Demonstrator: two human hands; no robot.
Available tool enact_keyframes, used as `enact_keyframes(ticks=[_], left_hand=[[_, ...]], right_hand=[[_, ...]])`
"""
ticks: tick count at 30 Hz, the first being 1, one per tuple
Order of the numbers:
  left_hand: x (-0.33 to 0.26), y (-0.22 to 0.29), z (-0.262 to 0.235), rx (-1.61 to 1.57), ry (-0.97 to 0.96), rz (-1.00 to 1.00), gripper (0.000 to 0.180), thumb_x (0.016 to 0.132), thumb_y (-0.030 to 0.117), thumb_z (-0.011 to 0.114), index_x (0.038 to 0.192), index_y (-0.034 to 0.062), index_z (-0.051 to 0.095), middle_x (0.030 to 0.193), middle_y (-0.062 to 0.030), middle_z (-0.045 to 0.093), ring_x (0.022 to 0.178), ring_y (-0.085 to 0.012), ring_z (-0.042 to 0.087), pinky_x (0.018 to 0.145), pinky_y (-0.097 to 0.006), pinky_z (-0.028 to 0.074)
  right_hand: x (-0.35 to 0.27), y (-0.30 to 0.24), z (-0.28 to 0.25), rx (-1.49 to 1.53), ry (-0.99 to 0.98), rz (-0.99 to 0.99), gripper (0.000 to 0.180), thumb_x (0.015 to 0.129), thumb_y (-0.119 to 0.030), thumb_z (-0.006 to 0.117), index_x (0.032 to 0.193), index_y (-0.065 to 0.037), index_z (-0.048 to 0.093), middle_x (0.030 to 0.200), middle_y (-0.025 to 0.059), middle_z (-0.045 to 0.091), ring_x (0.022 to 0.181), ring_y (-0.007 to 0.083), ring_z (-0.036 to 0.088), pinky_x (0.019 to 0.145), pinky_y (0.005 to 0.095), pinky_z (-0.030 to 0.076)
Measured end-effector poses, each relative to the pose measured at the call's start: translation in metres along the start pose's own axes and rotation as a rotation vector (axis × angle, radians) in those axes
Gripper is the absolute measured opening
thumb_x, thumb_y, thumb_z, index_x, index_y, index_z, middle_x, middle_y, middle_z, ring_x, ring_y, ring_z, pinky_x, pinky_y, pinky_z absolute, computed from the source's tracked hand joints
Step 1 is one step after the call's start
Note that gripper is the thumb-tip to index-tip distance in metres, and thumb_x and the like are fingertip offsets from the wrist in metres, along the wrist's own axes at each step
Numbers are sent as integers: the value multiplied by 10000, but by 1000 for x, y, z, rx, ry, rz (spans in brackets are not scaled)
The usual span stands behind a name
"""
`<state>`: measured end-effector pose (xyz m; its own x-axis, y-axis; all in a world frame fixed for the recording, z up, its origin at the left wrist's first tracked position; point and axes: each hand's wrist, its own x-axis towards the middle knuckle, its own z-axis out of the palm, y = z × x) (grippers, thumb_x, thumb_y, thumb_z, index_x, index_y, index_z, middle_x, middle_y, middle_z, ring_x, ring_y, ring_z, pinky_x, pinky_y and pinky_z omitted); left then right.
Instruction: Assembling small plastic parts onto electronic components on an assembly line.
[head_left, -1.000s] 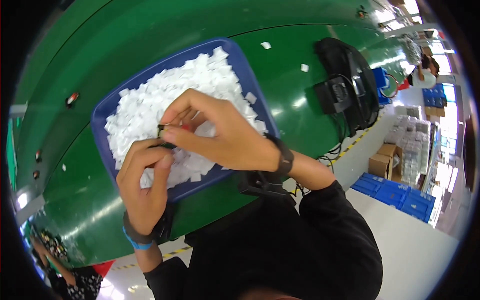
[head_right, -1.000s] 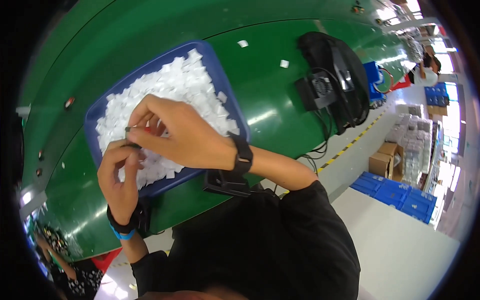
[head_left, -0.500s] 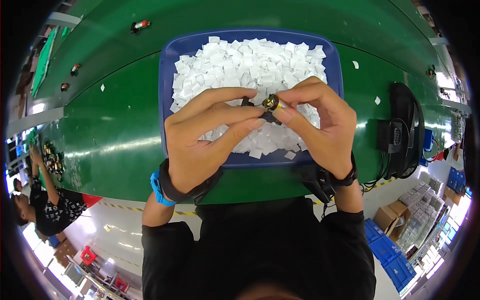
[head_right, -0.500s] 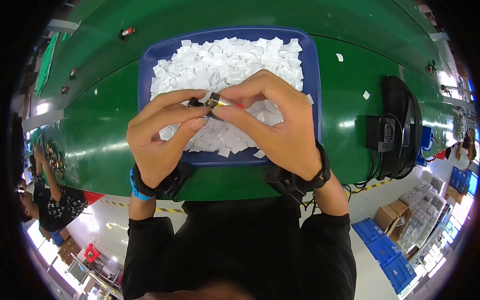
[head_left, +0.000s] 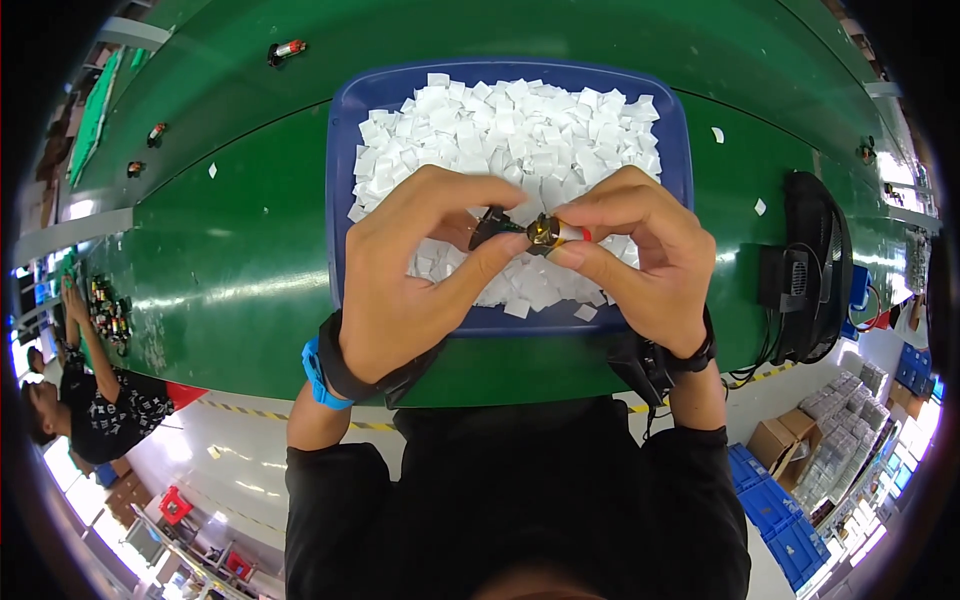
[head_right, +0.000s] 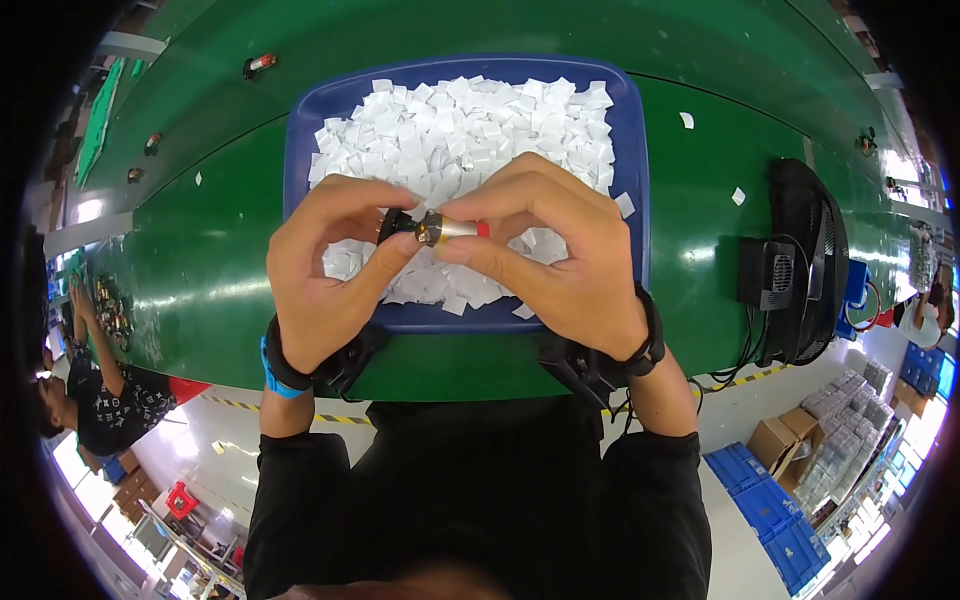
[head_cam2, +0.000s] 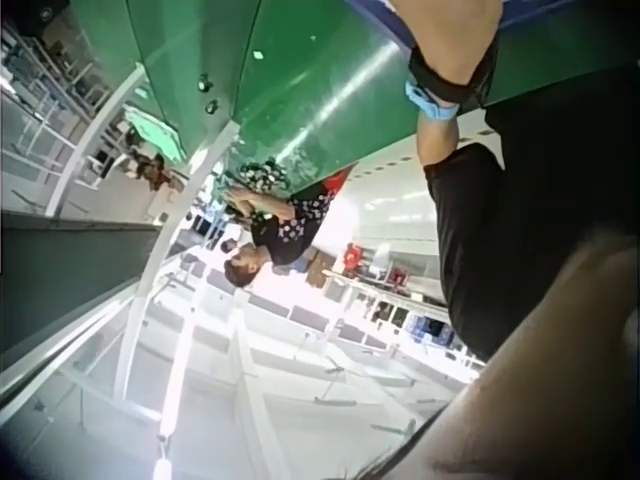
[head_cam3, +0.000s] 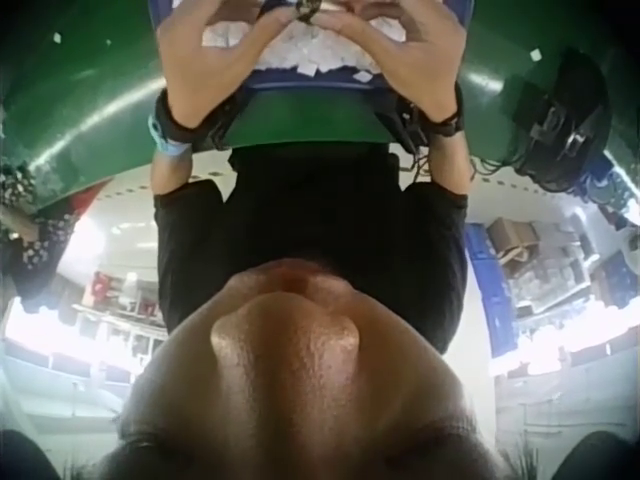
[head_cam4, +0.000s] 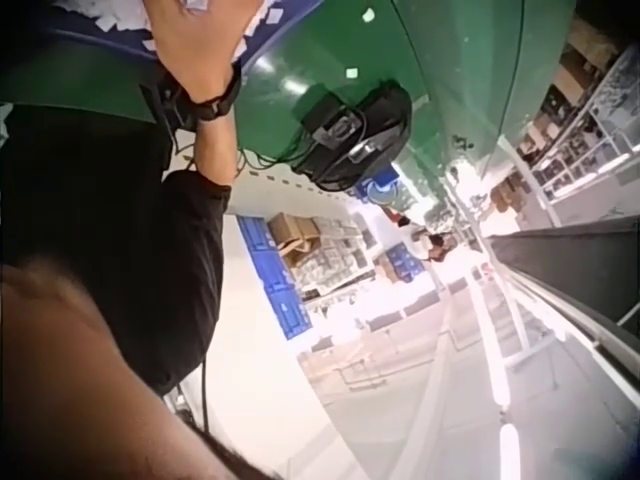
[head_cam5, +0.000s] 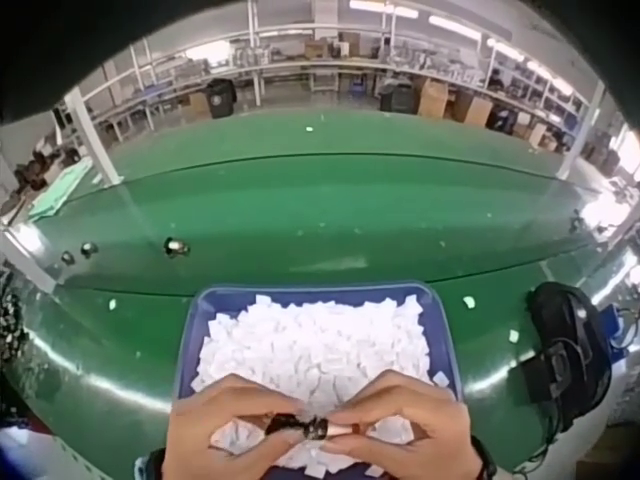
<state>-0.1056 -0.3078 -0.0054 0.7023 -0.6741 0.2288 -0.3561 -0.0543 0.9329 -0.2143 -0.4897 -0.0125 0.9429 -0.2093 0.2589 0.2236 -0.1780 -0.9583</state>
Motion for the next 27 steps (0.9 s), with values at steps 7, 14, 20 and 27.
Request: enact_keyframes(ticks=[7,14,20,27], left_hand=[[-3,4,5,208,0,89,199,786,-45,702,958,31,637,853,-70,632,682,-147,613,595,-244,488],[-11,13,0,204,-119,-182,134,832,-11,623,945,48,583,902,-81,605,765,-210,578,703,-285,485],[-5,11,-17,-206,-307,-301,54,900,106,513,921,56,518,1132,-114,535,1082,-201,493,952,-325,376],[2,7,-19,-820,-291,-706,102,923,146,509,957,54,536,1191,-135,550,1111,-186,495,971,-331,375]], right_hand=[[3,0,-1,-106,-32,-100,339,683,39,833,987,26,684,924,122,670,804,173,635,706,275,506],[6,2,2,-207,-73,-191,344,652,22,845,967,0,709,920,113,684,770,186,629,681,271,489],[10,-7,2,-394,-185,-339,364,619,-14,830,968,-45,733,914,67,667,725,178,576,622,270,461],[2,-6,15,-518,-152,-429,374,610,-62,823,973,-54,732,910,48,648,713,184,553,584,279,429]])
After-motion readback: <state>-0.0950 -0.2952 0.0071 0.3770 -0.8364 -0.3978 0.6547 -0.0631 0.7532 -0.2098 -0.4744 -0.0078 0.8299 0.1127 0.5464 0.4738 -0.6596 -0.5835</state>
